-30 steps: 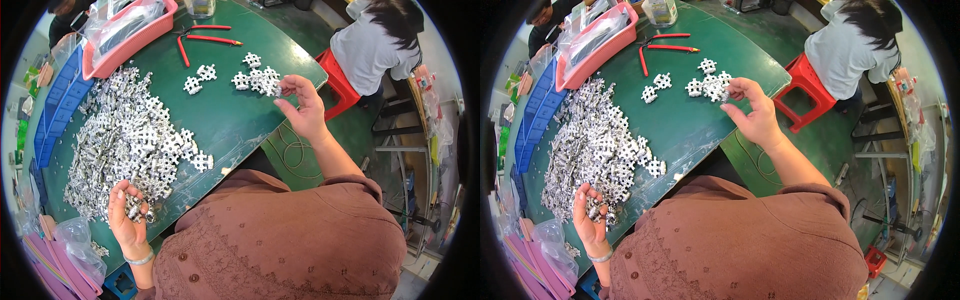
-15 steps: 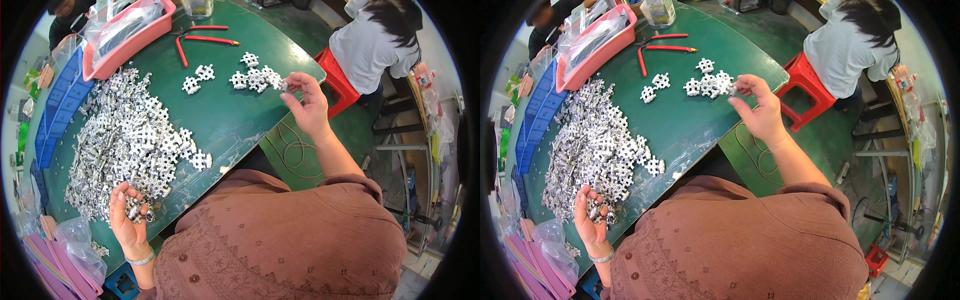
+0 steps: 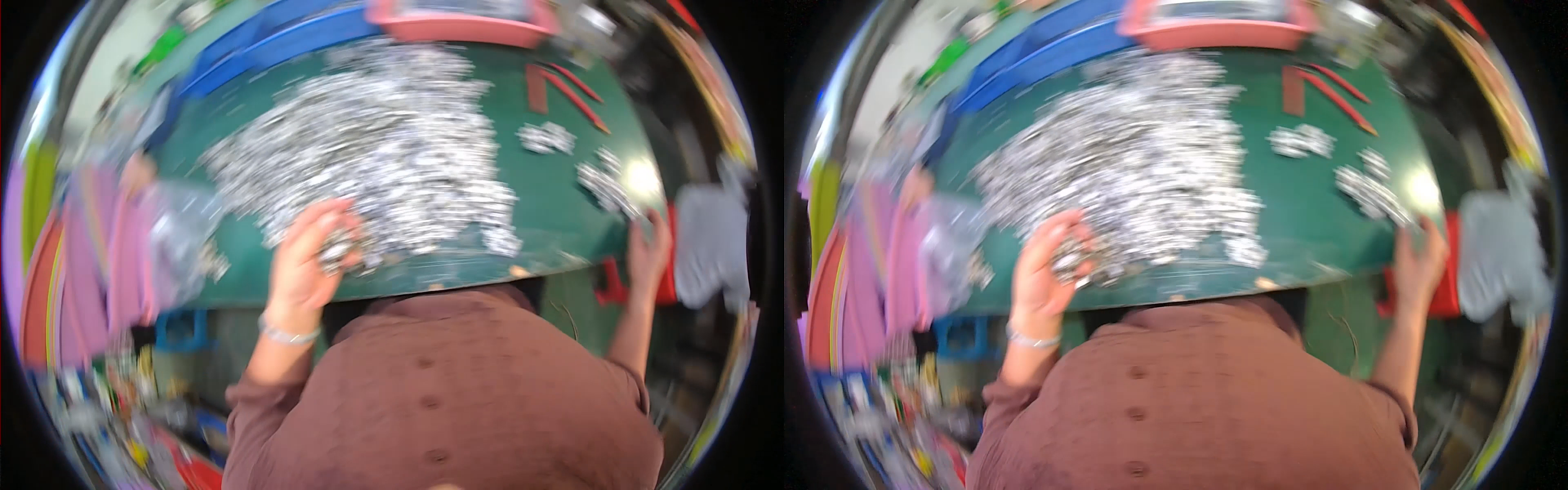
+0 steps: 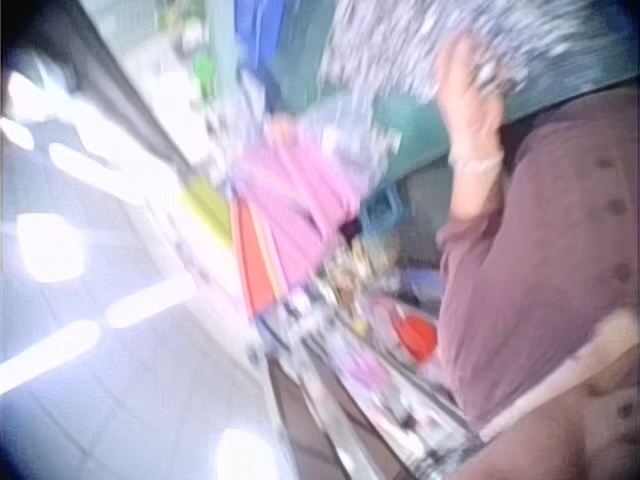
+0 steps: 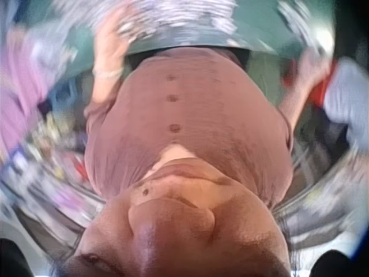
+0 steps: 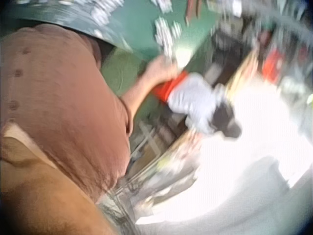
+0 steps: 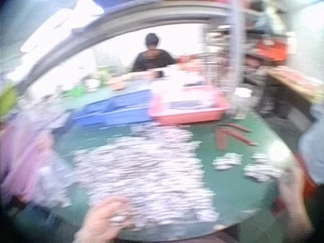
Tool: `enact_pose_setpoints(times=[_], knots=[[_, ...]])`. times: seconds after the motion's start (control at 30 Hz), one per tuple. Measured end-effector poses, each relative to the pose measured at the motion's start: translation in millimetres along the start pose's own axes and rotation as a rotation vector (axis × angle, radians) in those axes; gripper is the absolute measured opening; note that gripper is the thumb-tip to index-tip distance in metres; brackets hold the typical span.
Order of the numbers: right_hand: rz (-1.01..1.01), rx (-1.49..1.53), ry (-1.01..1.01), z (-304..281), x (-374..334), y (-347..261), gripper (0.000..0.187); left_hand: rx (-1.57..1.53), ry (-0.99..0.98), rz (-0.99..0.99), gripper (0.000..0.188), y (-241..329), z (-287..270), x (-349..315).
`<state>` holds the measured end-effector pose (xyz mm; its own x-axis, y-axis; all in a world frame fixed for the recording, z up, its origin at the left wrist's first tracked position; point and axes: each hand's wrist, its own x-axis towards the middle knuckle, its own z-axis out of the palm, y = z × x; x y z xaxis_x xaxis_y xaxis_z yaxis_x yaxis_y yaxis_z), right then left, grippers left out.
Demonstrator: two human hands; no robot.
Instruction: The person assembles small white plastic connector pieces by pressing them together by hand, then places several of the assembled items into a clear plastic bag and picks up more unassembled parts from a pile on the workbench.
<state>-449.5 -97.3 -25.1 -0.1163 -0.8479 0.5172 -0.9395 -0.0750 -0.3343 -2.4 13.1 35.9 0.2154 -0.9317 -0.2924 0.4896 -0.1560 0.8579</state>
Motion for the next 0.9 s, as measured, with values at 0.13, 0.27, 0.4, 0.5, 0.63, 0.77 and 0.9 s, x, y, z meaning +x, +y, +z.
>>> enact_pose_setpoints(times=[0.13,0.27,0.4,0.5,0.63,0.77,0.9], knots=[[-0.058,0.275,-0.006,6,12,12,0.029,-0.151,-0.04,0.023,0.028,21,-19,-20],[-0.119,0.321,-0.007,13,25,-45,0.026,-0.033,0.124,0.312,0.03,63,-54,-48],[-0.188,0.498,-0.008,11,30,-73,0.023,0.259,0.436,0.46,0.028,96,-111,-65],[-0.317,0.502,-0.053,4,31,-97,0.019,0.458,0.699,0.252,0.025,99,-164,-71],[-0.311,0.565,-0.113,3,31,-122,0.019,0.696,0.866,0.27,0.042,107,-219,-73],[-0.372,0.55,-0.146,0,32,-140,0.017,0.699,0.796,0.355,0.051,138,-220,-44],[-0.451,0.538,-0.174,-6,38,-156,0.016,0.869,0.709,0.469,0.047,182,-219,-3]])
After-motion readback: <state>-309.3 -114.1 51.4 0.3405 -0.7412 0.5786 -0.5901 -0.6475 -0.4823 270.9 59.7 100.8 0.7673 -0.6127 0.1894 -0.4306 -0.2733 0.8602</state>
